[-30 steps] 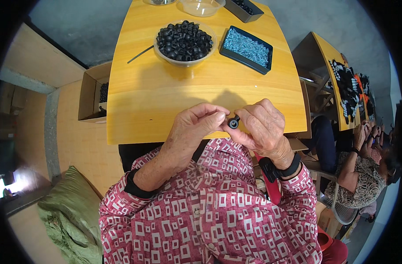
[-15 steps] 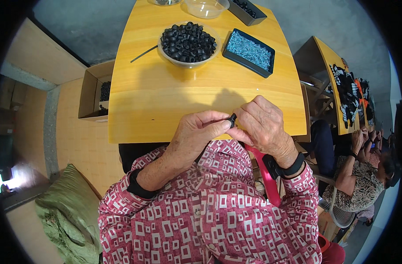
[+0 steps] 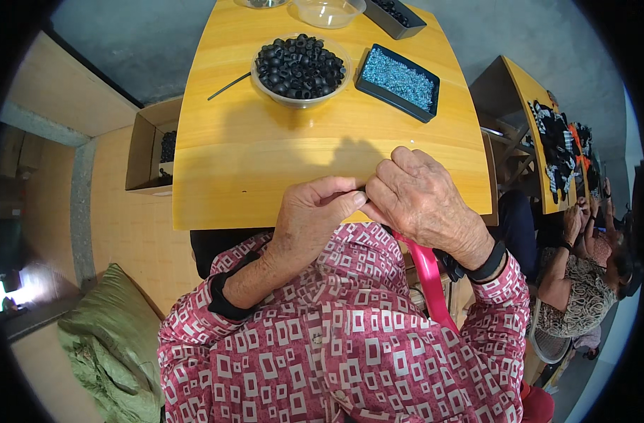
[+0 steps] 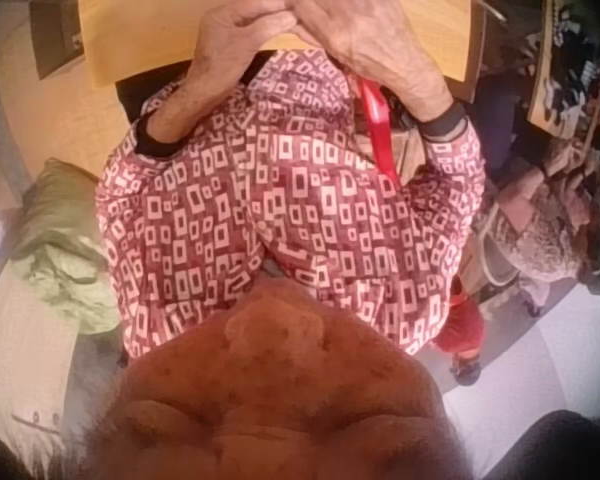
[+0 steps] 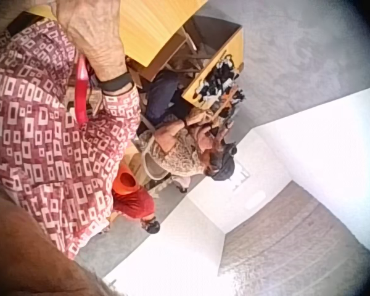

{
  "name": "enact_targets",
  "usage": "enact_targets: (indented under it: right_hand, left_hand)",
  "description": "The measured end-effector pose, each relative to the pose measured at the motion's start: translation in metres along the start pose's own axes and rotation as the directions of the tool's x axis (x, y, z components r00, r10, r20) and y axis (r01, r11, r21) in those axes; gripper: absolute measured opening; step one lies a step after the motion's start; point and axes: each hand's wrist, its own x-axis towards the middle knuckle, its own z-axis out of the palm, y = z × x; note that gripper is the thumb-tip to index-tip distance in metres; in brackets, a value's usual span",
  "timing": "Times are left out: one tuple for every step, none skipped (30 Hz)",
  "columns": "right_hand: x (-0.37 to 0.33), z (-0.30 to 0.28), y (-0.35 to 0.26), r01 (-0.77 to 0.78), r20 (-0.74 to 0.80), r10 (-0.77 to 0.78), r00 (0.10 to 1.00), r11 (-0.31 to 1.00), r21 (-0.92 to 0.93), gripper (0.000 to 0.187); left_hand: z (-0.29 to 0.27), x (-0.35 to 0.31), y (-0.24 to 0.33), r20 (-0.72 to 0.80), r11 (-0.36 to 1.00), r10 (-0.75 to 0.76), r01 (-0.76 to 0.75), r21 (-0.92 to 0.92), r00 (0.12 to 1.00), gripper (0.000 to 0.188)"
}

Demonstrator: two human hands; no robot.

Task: The person assembles small black plastic buckle components by hand.

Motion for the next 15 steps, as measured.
enact_targets:
  right_hand:
    - [0.000, -0.001, 0.000, 0.000, 0.002, 0.000, 1.000, 1.000, 0.001, 0.016]
    - [-0.001, -0.002, 0.000, 0.004, 0.013, -0.004, 1.000, 1.000, -0.004, 0.016]
    - [-0.002, -0.003, 0.000, 0.009, 0.025, -0.009, 1.000, 1.000, -0.009, 0.016]
    - [-0.002, -0.006, -0.001, 0.010, 0.025, -0.009, 1.000, 1.000, -0.007, 0.016]
    - [-0.002, -0.009, -0.001, 0.005, 0.043, -0.007, 0.999, 0.999, 0.040, 0.016]
    - [-0.002, -0.011, -0.001, 0.000, 0.062, -0.005, 0.998, 0.996, 0.087, 0.016]
    - [-0.003, -0.010, 0.000, 0.000, 0.062, -0.006, 0.998, 0.996, 0.088, 0.016]
    - [-0.006, -0.009, 0.002, -0.001, 0.024, -0.003, 1.000, 0.989, 0.147, 0.017]
    - [-0.008, -0.008, 0.004, 0.000, -0.014, 0.003, 1.000, 0.978, 0.206, 0.018]
    - [-0.010, -0.006, 0.007, 0.000, -0.014, 0.003, 1.000, 0.978, 0.207, 0.018]
    - [-0.012, -0.005, 0.009, -0.018, -0.018, 0.024, 1.000, 0.963, 0.268, 0.016]
    - [-0.013, -0.004, 0.012, -0.035, -0.020, 0.044, 0.999, 0.944, 0.328, 0.014]
    - [-0.013, -0.001, 0.014, -0.038, -0.020, 0.047, 0.999, 0.944, 0.327, 0.014]
    - [-0.013, 0.004, 0.018, -0.081, -0.027, 0.106, 0.994, 0.880, 0.468, 0.012]
    - [-0.013, 0.006, 0.019, -0.117, -0.026, 0.165, 0.986, 0.793, 0.598, 0.011]
  left_hand:
    - [0.002, 0.000, 0.000, -0.021, 0.999, 0.002, -0.003, -0.050, 1.000, 0.015]
    - [0.004, -0.001, 0.000, -0.044, 0.995, 0.005, -0.009, -0.097, 0.999, 0.014]
    - [0.003, -0.002, -0.001, -0.046, 0.995, 0.005, -0.009, -0.097, 0.999, 0.014]
    - [0.002, -0.004, -0.001, -0.027, 0.996, -0.007, 0.004, -0.087, 1.000, 0.014]
    - [0.002, -0.005, -0.001, -0.007, 0.997, -0.018, 0.017, -0.077, 1.000, 0.014]
    - [0.002, -0.005, -0.001, -0.008, 0.997, -0.019, 0.018, -0.077, 1.000, 0.014]
    - [0.001, -0.005, -0.001, -0.011, 0.998, -0.024, 0.023, -0.065, 1.000, 0.014]
    - [0.002, -0.005, -0.001, -0.013, 0.998, -0.029, 0.029, -0.052, 0.999, 0.014]
    - [0.001, -0.005, -0.001, -0.012, 0.998, -0.030, 0.030, -0.052, 0.999, 0.014]
    - [0.001, -0.005, -0.001, 0.011, 0.999, -0.030, 0.031, -0.030, 0.999, 0.015]
    - [0.001, -0.006, -0.001, 0.039, 0.999, -0.031, 0.031, -0.007, 0.999, 0.017]
    - [0.002, -0.006, -0.001, 0.042, 0.999, -0.032, 0.033, -0.007, 0.999, 0.017]
    - [0.004, -0.005, -0.001, 0.025, 0.999, -0.010, 0.012, -0.046, 1.000, 0.015]
    - [0.005, -0.005, -0.001, 0.004, 0.996, 0.011, -0.011, -0.084, 1.000, 0.014]
    - [0.005, -0.004, -0.001, 0.005, 0.996, 0.011, -0.010, -0.084, 1.000, 0.014]
